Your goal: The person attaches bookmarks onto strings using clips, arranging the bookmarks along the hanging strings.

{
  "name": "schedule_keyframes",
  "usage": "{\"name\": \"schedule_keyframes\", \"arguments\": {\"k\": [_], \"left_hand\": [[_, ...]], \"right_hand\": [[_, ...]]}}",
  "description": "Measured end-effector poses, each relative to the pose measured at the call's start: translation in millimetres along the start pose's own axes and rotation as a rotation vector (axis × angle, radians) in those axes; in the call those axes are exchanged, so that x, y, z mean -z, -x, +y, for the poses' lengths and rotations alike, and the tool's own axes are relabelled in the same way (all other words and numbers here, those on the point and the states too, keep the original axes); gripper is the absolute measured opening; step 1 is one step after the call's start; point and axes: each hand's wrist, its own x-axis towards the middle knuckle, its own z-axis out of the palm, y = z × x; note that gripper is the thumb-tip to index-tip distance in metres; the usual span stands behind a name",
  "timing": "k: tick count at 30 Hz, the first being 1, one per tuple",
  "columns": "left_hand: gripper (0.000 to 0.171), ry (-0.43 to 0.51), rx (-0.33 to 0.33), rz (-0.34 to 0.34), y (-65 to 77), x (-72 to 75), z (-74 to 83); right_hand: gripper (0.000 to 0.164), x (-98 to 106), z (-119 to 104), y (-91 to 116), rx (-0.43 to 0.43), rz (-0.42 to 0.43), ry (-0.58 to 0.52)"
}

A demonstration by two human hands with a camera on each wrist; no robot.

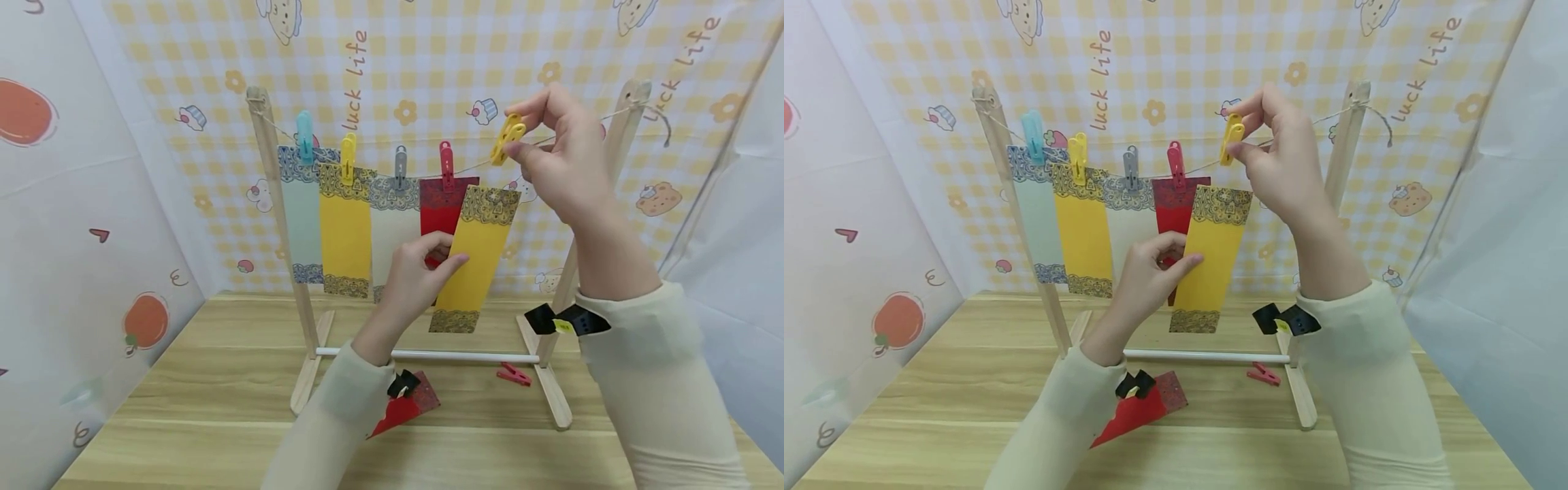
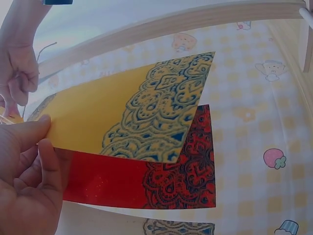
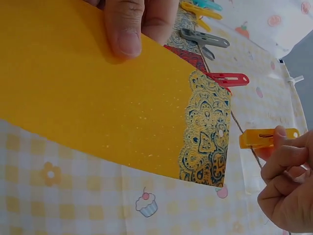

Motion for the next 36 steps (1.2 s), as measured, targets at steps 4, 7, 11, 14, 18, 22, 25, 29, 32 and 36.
{"name": "schedule_keyframes", "arguments": {"k": [4,7,11,14,18,22,25,29,32,36], "left_hand": [[0.016,0.002,0.007,0.011,-1.6,-2.8,-0.3],[0.017,0.004,0.014,0.016,-2.2,-4.5,-0.2],[0.017,0.018,0.014,0.025,-2.9,-5.5,-0.8],[0.017,0.030,0.014,0.037,-4.2,-6.1,-2.4],[0.018,0.040,0.019,0.049,-6.0,-7.1,-4.5],[0.018,0.054,0.030,0.052,-7.1,-8.2,-5.2],[0.019,0.070,0.035,0.057,-7.8,-8.9,-5.8],[0.019,0.077,0.019,0.067,-9.9,-9.3,-7.0],[0.018,0.079,0.009,0.075,-11.7,-9.3,-6.9],[0.018,0.084,0.009,0.077,-12.8,-9.8,-6.6]], "right_hand": [[0.031,3,-3,-3,-0.067,-0.038,0.039],[0.032,6,-3,-5,-0.116,-0.061,-0.010],[0.030,8,-1,-5,-0.135,-0.088,-0.078],[0.029,9,0,-4,-0.122,-0.117,-0.087],[0.028,8,2,-3,-0.121,-0.153,-0.125],[0.028,8,3,-2,-0.152,-0.170,-0.109],[0.029,7,4,-1,-0.165,-0.186,-0.082],[0.029,6,5,1,-0.159,-0.199,-0.085],[0.029,7,5,2,-0.148,-0.206,-0.066],[0.029,7,6,3,-0.143,-0.217,-0.031]]}}
